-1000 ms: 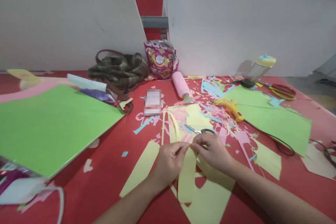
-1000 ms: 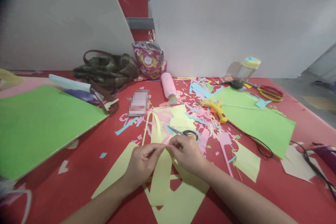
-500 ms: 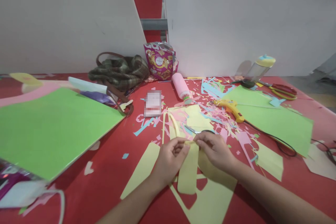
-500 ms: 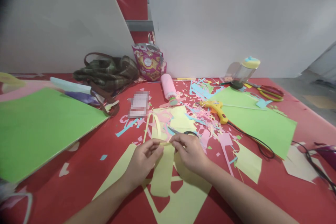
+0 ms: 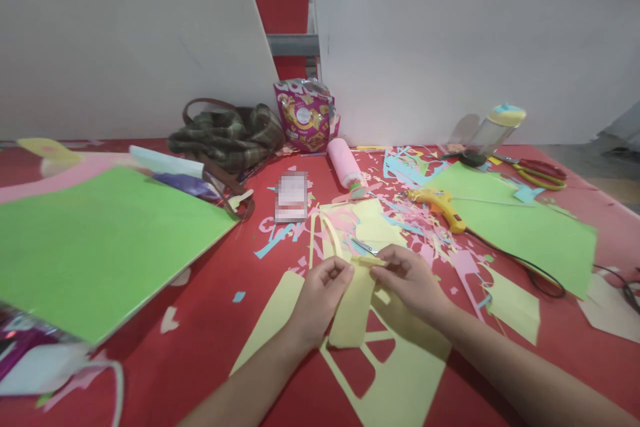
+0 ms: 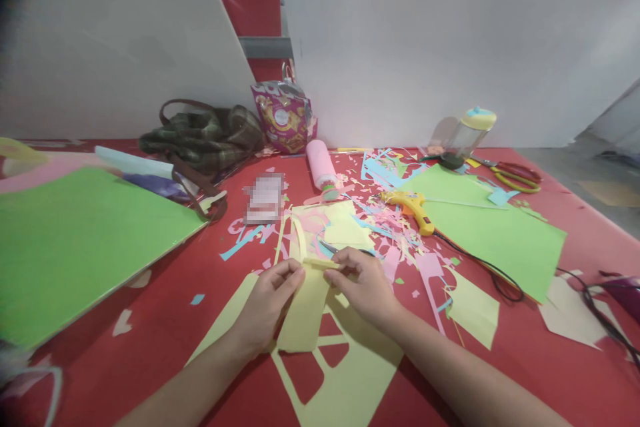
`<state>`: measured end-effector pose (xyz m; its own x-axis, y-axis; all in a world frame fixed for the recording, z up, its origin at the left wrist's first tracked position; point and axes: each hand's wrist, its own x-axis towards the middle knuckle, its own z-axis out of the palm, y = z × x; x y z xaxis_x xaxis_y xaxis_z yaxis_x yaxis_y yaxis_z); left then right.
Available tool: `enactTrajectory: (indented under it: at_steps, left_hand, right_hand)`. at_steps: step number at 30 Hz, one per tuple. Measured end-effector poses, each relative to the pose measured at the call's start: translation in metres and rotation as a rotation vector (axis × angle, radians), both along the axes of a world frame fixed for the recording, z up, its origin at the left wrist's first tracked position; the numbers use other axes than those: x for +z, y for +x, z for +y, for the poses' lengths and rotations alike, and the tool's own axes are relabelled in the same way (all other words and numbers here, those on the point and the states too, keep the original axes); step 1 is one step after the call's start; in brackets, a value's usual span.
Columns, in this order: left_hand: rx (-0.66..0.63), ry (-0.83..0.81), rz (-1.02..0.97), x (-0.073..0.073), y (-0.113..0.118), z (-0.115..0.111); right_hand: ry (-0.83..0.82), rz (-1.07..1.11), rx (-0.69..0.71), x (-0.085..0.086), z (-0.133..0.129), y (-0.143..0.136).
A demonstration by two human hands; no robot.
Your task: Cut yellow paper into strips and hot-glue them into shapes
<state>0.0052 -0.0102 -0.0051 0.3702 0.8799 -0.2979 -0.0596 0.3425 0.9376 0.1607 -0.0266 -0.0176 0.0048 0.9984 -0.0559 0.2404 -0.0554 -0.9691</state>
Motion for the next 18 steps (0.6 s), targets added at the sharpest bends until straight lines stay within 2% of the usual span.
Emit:
enactTrajectory:
  at_steps: [6, 12, 18]
  left_hand:
    - [0.006, -0.060, -0.075, -0.0015, -0.0004, 0.0007]
    - [0.033, -0.001, -0.090, 0.0012, 0.0007, 0.0007]
    - [0.001, 0.126, 0.032, -0.0004, -0.0008, 0.0001]
  right_hand:
    - [-0.047, 0.182, -0.034, 0.0078, 0.0027, -0.0004]
    - [-0.072, 0.248, 0.039, 0.0043, 0.0017, -0.0005]
    - [-0.060, 0.265, 0.083, -0.0011, 0.0004, 0.0004]
